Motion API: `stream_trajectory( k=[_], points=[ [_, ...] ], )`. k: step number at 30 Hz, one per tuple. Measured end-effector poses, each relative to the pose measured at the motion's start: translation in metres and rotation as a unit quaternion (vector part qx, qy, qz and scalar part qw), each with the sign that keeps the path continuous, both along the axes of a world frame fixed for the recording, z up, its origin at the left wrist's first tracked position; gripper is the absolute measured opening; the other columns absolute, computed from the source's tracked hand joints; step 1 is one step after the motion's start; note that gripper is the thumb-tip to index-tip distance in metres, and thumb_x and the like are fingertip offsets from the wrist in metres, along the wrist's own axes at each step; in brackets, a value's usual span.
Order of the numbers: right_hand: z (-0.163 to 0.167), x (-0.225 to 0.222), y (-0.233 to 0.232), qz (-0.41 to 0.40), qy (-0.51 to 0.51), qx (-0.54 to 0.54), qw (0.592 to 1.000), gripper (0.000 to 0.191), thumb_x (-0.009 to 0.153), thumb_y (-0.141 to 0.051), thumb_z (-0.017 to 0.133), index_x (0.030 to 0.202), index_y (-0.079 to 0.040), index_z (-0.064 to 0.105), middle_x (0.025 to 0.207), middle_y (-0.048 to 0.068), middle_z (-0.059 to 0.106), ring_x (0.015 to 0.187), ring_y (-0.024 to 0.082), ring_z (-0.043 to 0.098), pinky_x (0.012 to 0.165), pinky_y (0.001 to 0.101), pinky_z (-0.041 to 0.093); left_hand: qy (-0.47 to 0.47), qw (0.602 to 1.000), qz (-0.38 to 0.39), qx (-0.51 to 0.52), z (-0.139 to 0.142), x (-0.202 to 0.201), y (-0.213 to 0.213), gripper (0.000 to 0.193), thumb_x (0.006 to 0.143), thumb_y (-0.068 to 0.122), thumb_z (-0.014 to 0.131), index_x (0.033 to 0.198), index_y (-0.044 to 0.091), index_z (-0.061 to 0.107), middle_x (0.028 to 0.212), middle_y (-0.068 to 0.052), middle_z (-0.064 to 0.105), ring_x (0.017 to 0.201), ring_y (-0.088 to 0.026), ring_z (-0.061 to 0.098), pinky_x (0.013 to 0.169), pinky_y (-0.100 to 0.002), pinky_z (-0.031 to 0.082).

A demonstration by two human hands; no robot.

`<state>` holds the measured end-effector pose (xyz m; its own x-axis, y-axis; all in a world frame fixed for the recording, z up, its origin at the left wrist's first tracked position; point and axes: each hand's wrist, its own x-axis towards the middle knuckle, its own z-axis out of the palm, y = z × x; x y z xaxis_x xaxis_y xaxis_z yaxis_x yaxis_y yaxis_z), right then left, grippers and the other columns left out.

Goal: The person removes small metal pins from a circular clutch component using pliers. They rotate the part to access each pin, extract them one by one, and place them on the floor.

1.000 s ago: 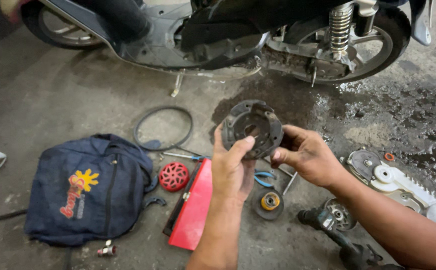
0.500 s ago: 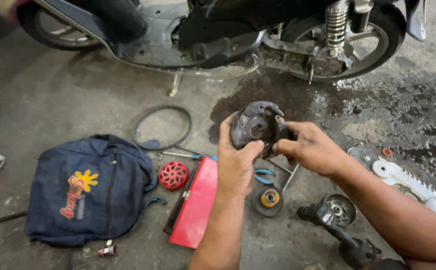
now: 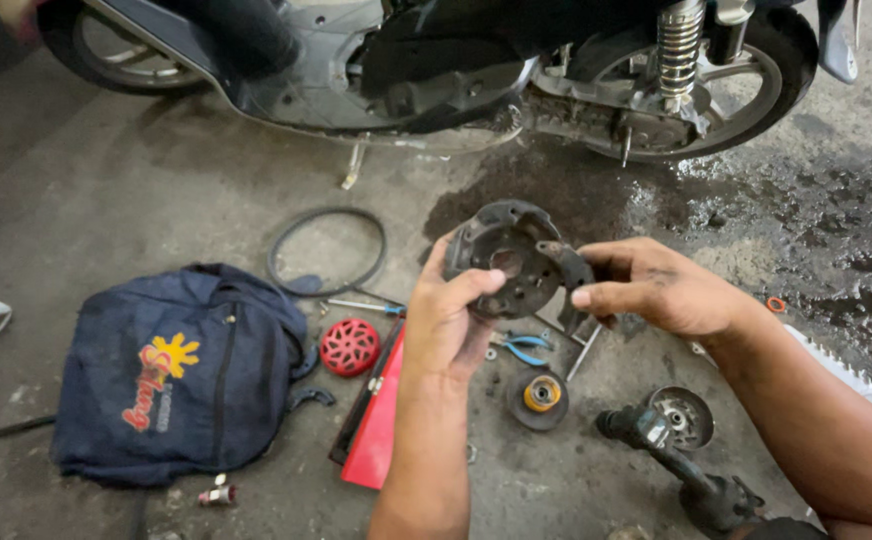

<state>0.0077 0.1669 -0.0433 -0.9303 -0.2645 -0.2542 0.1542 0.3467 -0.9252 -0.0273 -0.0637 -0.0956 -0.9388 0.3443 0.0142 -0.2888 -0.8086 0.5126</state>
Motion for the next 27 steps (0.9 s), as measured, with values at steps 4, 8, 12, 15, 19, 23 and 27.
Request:
stream_trajectory(
  k=[4, 8, 12, 15, 19, 23, 27],
  points=[
    [-0.003, 0.002, 0.005, 0.007, 0.003, -0.044, 0.999, 0.055, 0.082, -0.028, 0.077, 0.129, -0.003, 0.070, 0.087, 0.003, 0.070, 0.077, 0.012, 0.060, 0.067, 0.0293, 0.051, -0.004, 1.000, 0.000, 0.008, 0.002, 0.002, -0.003, 0.055, 0.075, -0.010, 0.066, 0.129, 0.000, 0.057, 0.112, -0.014, 0.070, 0.098, -0.027, 0.072, 0.086, -0.041, 0.063],
    [-0.002, 0.004, 0.007, 0.024, 0.018, -0.072, 0.997, 0.070, 0.078, -0.037, 0.081, 0.136, 0.001, 0.067, 0.093, 0.004, 0.073, 0.080, 0.014, 0.061, 0.070, 0.0296, 0.051, 0.003, 1.000, 0.003, 0.015, 0.009, 0.003, -0.008, 0.052, 0.078, -0.009, 0.066, 0.129, 0.000, 0.057, 0.113, -0.014, 0.070, 0.099, -0.026, 0.072, 0.088, -0.040, 0.062],
    [-0.005, 0.008, -0.002, -0.020, 0.051, -0.010, 0.998, 0.071, 0.071, -0.038, 0.085, 0.128, 0.001, 0.071, 0.094, 0.005, 0.073, 0.081, 0.014, 0.062, 0.070, 0.0300, 0.052, -0.006, 1.000, 0.017, 0.023, 0.018, 0.011, -0.003, 0.039, 0.092, 0.000, 0.064, 0.131, -0.003, 0.056, 0.115, -0.016, 0.069, 0.100, -0.027, 0.071, 0.088, -0.040, 0.061],
    [-0.019, 0.015, -0.017, -0.082, 0.102, 0.020, 0.991, 0.065, 0.068, -0.034, 0.087, 0.122, -0.001, 0.069, 0.098, 0.004, 0.072, 0.086, 0.013, 0.063, 0.076, 0.0303, 0.053, 0.036, 0.995, 0.094, -0.016, 0.022, 0.025, 0.015, 0.046, 0.092, -0.003, 0.062, 0.136, 0.001, 0.051, 0.121, -0.014, 0.067, 0.108, -0.022, 0.069, 0.094, -0.036, 0.059],
    [-0.029, 0.018, -0.021, -0.057, 0.149, -0.128, 0.979, 0.066, 0.073, -0.031, 0.087, 0.126, 0.000, 0.062, 0.112, 0.002, 0.071, 0.103, 0.012, 0.066, 0.090, 0.0297, 0.054, 0.039, 0.995, 0.092, 0.003, 0.023, 0.033, 0.020, 0.045, 0.093, -0.002, 0.060, 0.137, -0.001, 0.047, 0.121, -0.015, 0.065, 0.107, -0.024, 0.068, 0.092, -0.039, 0.059],
    [-0.029, 0.018, -0.014, -0.054, 0.146, -0.139, 0.978, 0.066, 0.074, -0.028, 0.087, 0.127, 0.003, 0.064, 0.114, 0.005, 0.072, 0.104, 0.014, 0.065, 0.091, 0.0316, 0.053, 0.067, 0.991, 0.115, 0.013, 0.028, 0.039, 0.020, 0.046, 0.096, -0.002, 0.061, 0.139, -0.001, 0.045, 0.124, -0.016, 0.064, 0.110, -0.024, 0.065, 0.097, -0.038, 0.056],
    [-0.027, 0.020, -0.012, -0.049, 0.137, -0.149, 0.978, 0.066, 0.074, -0.028, 0.086, 0.127, 0.002, 0.063, 0.115, 0.005, 0.073, 0.108, 0.015, 0.067, 0.095, 0.0329, 0.054, 0.103, 0.983, 0.149, -0.009, 0.034, 0.045, 0.021, 0.053, 0.095, -0.001, 0.061, 0.144, -0.001, 0.042, 0.130, -0.015, 0.061, 0.117, -0.022, 0.063, 0.104, -0.036, 0.053]
  ],
)
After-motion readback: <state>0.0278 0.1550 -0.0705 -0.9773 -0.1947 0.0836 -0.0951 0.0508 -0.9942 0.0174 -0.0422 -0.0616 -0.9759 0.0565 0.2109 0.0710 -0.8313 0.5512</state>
